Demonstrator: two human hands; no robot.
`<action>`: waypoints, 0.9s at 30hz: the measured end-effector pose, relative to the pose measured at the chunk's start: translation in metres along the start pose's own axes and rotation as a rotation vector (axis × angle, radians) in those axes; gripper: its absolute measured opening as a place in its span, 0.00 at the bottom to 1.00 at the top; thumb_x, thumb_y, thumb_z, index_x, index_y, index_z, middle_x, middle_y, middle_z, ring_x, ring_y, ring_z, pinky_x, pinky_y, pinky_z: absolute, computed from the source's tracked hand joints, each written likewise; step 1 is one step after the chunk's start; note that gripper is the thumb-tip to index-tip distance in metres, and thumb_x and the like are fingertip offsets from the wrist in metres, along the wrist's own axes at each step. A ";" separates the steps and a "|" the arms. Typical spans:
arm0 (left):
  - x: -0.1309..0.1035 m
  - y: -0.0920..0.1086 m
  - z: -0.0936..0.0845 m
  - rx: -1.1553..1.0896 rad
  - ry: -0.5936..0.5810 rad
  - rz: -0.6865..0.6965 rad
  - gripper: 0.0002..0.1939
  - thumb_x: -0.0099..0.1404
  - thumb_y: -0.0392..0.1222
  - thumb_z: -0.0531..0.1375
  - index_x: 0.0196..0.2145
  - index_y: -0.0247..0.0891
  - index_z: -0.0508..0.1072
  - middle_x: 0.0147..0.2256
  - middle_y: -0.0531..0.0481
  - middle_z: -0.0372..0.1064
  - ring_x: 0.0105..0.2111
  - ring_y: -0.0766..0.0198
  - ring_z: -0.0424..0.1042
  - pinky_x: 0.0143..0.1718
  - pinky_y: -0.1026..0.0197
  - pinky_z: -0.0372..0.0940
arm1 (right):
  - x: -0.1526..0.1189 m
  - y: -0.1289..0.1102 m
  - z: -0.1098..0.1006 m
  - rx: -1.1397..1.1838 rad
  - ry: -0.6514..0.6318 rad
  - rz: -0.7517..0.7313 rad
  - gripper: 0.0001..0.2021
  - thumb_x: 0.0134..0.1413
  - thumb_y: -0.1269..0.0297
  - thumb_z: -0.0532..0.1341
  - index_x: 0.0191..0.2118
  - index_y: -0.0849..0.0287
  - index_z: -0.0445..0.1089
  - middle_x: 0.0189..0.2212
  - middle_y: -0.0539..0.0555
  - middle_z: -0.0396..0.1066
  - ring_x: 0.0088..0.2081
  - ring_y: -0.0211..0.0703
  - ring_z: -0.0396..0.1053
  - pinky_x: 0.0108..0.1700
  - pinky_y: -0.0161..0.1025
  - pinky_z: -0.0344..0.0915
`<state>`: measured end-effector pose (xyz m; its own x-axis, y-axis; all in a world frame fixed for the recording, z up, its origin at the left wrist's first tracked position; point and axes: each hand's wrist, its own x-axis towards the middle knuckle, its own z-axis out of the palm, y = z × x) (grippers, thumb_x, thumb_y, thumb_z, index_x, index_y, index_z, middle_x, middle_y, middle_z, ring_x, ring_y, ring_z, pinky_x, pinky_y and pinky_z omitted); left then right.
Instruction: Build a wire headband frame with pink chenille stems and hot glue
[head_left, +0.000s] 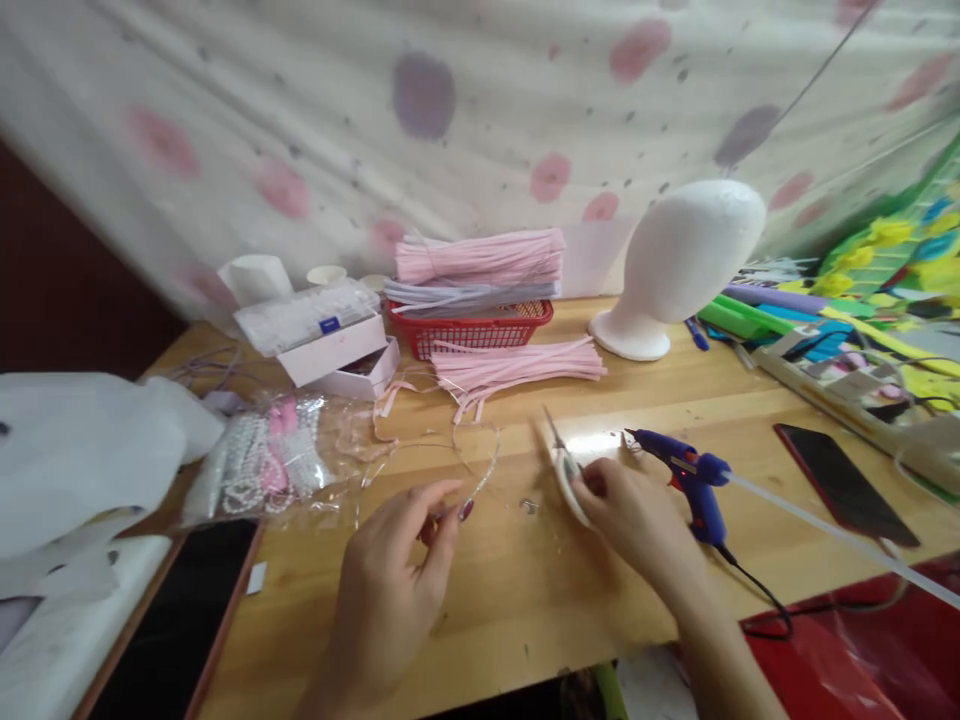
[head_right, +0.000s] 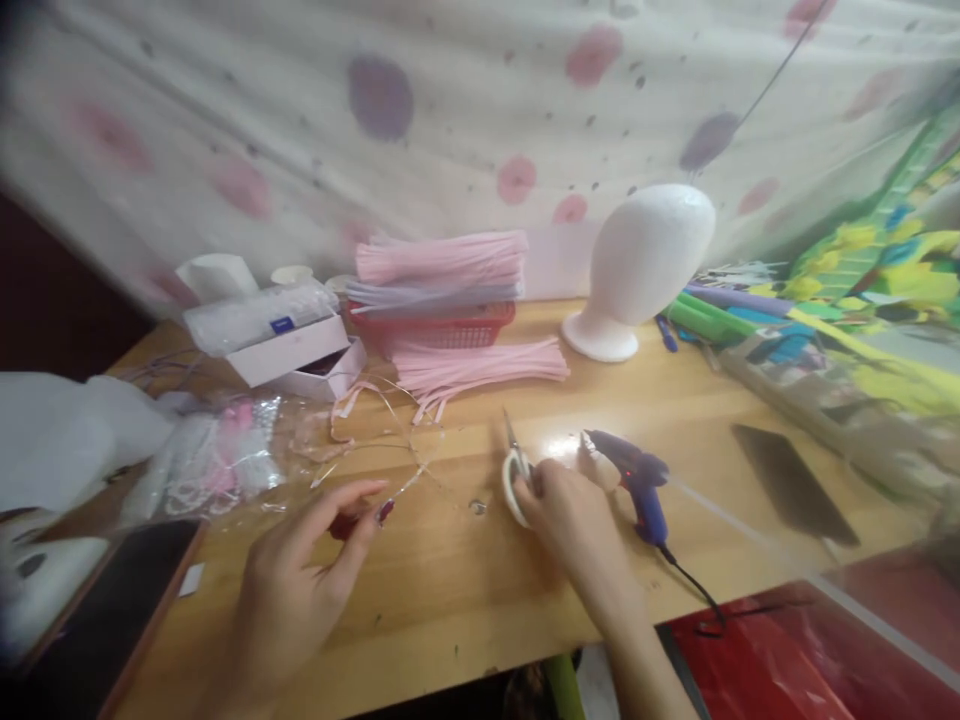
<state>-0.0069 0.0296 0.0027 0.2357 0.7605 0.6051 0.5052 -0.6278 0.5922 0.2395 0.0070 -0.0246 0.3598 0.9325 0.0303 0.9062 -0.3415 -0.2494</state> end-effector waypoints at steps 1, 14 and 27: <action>0.002 0.000 -0.003 -0.008 -0.011 0.024 0.06 0.67 0.34 0.58 0.38 0.40 0.74 0.27 0.54 0.76 0.23 0.69 0.72 0.28 0.67 0.69 | 0.000 0.007 0.000 0.062 0.016 0.020 0.16 0.59 0.53 0.55 0.26 0.56 0.67 0.23 0.56 0.75 0.28 0.50 0.73 0.28 0.40 0.56; -0.018 0.005 0.014 -0.105 -0.085 0.141 0.07 0.68 0.30 0.57 0.38 0.38 0.74 0.27 0.52 0.73 0.27 0.66 0.72 0.29 0.65 0.66 | -0.009 -0.041 -0.042 0.558 0.221 -0.251 0.15 0.61 0.50 0.57 0.40 0.55 0.74 0.35 0.55 0.77 0.33 0.45 0.73 0.34 0.38 0.66; -0.023 0.011 0.037 -0.038 -0.143 0.133 0.10 0.72 0.36 0.53 0.37 0.38 0.73 0.27 0.50 0.70 0.27 0.63 0.71 0.28 0.61 0.64 | -0.019 -0.075 -0.050 0.565 0.024 -0.462 0.13 0.65 0.60 0.53 0.41 0.55 0.75 0.24 0.50 0.75 0.27 0.41 0.75 0.28 0.34 0.64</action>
<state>0.0237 0.0113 -0.0240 0.4153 0.6849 0.5987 0.4306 -0.7278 0.5338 0.1761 0.0092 0.0415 -0.0213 0.9617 0.2732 0.7163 0.2053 -0.6669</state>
